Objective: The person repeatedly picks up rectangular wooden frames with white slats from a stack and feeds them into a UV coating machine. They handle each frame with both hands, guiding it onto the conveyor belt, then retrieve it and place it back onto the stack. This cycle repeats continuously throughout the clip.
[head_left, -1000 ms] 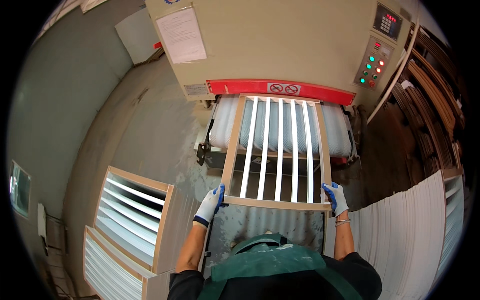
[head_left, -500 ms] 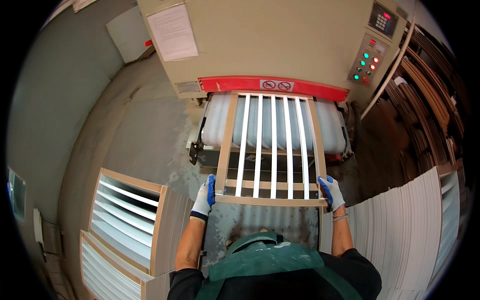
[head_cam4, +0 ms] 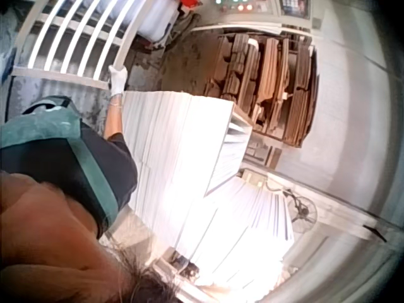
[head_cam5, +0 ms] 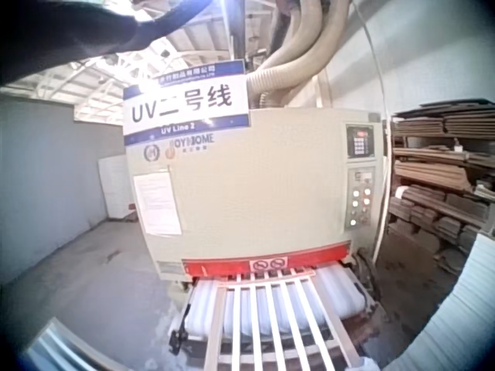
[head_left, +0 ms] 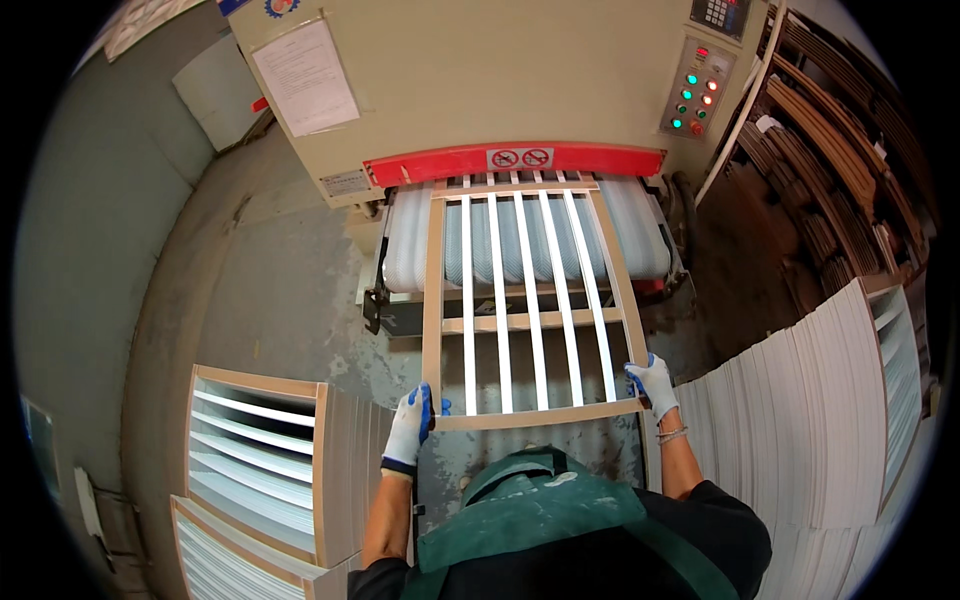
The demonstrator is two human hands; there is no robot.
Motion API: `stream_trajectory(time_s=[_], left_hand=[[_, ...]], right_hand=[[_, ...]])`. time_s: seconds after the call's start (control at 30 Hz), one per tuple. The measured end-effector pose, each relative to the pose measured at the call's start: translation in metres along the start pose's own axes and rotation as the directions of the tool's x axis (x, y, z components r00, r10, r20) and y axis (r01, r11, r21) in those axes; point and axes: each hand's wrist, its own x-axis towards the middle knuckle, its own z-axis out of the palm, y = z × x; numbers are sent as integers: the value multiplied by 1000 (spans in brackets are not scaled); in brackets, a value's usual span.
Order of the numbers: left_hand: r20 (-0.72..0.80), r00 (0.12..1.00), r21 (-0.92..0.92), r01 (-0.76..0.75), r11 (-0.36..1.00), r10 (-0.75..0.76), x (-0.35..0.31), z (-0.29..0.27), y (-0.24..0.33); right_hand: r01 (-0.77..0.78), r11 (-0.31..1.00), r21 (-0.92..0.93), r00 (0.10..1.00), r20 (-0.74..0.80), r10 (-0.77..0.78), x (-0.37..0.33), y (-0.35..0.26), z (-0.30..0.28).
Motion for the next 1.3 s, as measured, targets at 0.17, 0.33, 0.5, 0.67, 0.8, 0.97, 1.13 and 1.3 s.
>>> stream_trajectory(time_s=[0.17, 0.33, 0.5, 0.67, 0.8, 0.97, 1.13, 1.3], left_hand=[[-73, 997, 37, -10, 999, 13, -42, 4, -9], [-33, 998, 20, -45, 999, 46, -68, 2, -27], [5, 999, -61, -46, 997, 47, -91, 4, -29], [59, 998, -114, -27, 993, 34, -96, 5, -41], [61, 998, -153, -24, 988, 34, -94, -4, -61], [90, 992, -186, -73, 980, 91, -104, -3, -63], [85, 991, -98, -96, 991, 104, -112, -2, -59], [81, 995, -146, -48, 988, 61, -110, -2, -66]], right_hand=[[75, 994, -85, 993, -83, -82, -37, 17, -6], [99, 971, -219, 972, -188, -141, -67, 40, -15], [-88, 960, -268, 978, -208, 31, -84, 58, -21], [-147, 962, -232, 964, -253, 86, -97, 72, -20], [-109, 958, -265, 948, -317, 20, -110, 80, -11], [-163, 961, -222, 944, -318, 87, -119, 81, -15], [-170, 939, -300, 938, -340, 61, -121, 86, -16], [-157, 941, -299, 933, -357, 42, -126, 88, -17]])
